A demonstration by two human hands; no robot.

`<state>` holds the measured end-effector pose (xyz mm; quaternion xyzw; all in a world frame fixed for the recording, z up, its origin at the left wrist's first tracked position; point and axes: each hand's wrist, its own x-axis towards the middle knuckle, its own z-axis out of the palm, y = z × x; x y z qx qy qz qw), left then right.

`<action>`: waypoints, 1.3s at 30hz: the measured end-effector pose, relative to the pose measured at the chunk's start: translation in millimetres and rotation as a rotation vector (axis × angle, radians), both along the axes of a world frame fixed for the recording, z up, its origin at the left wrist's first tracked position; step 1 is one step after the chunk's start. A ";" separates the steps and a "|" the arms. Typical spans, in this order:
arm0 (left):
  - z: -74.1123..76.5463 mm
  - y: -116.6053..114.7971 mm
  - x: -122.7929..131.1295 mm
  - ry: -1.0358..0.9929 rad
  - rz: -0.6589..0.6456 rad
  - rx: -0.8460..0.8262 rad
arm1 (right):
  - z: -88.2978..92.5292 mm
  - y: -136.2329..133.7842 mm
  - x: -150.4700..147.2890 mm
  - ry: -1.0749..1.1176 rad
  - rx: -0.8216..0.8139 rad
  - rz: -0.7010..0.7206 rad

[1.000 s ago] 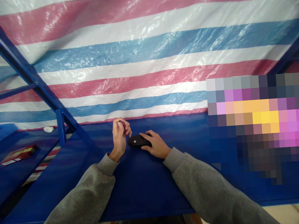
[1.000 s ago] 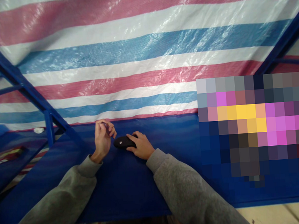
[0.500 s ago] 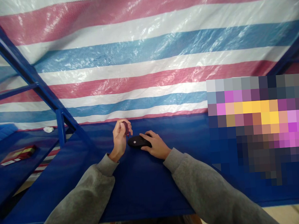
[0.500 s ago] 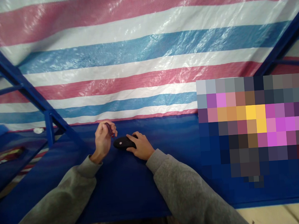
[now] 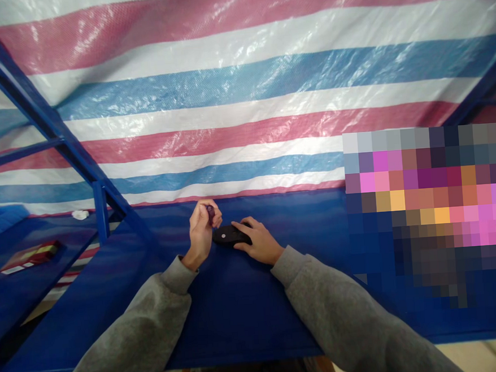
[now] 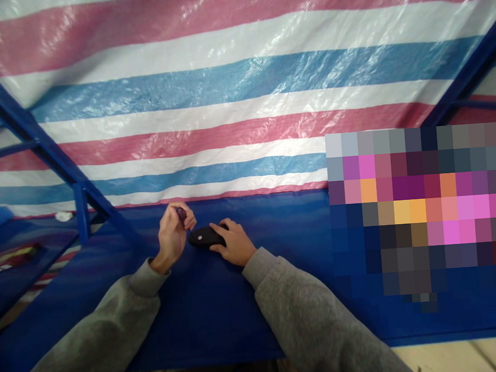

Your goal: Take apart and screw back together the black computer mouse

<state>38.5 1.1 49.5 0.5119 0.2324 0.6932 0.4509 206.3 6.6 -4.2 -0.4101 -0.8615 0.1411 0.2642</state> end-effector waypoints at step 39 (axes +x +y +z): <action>-0.6 -0.1 -2.5 -0.016 -0.015 -0.052 | -2.5 1.6 -0.1 -0.001 0.011 0.003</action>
